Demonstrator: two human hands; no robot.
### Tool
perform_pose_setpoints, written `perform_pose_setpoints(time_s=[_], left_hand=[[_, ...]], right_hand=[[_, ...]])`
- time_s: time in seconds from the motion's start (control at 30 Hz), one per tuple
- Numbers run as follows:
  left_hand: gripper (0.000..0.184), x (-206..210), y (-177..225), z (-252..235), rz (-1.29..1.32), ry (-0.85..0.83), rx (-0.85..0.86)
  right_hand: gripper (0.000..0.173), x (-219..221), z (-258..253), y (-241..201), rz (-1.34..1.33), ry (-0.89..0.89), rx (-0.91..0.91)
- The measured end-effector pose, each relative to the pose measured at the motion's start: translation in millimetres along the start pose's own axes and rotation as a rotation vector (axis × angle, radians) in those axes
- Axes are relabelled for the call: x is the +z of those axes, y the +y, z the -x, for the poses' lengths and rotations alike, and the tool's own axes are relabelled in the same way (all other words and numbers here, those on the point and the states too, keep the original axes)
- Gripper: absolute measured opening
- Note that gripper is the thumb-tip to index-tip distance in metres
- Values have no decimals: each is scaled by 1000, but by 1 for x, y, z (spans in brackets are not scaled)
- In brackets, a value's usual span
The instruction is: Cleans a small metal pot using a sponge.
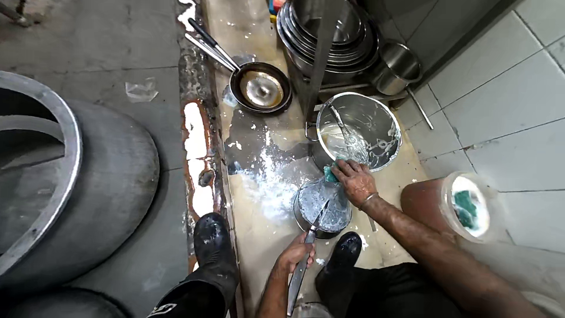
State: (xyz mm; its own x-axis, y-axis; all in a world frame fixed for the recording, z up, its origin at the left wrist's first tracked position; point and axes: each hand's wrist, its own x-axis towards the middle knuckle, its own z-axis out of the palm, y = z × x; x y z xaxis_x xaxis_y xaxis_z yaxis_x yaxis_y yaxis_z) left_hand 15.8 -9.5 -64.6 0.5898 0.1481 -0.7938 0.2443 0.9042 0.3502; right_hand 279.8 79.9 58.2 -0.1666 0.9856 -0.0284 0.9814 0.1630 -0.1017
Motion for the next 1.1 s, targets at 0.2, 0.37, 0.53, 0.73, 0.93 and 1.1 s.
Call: perform_pose_setpoints(time_s=[0.2,0.37,0.53,0.73,0.93,1.1], left_hand=[[28,9,-7,-3,154,-11,-3],[16,17,-4,1,225,39,-19],[15,14,-4,1,274,14,3],[25,8,-10,-2,171,9,-5],[25,-3,-19,-9,112,8,-16],[23,-2,-13,-7,12,15,-34]], right_hand=[[43,47,9,-33,-88,-189,156],[45,93,66,-110,-222,-484,-24],[41,93,63,-114,-149,-574,-172],[44,55,-20,-51,70,-430,239],[53,66,-28,-31,176,-486,428],[49,99,22,-120,-84,-387,216]])
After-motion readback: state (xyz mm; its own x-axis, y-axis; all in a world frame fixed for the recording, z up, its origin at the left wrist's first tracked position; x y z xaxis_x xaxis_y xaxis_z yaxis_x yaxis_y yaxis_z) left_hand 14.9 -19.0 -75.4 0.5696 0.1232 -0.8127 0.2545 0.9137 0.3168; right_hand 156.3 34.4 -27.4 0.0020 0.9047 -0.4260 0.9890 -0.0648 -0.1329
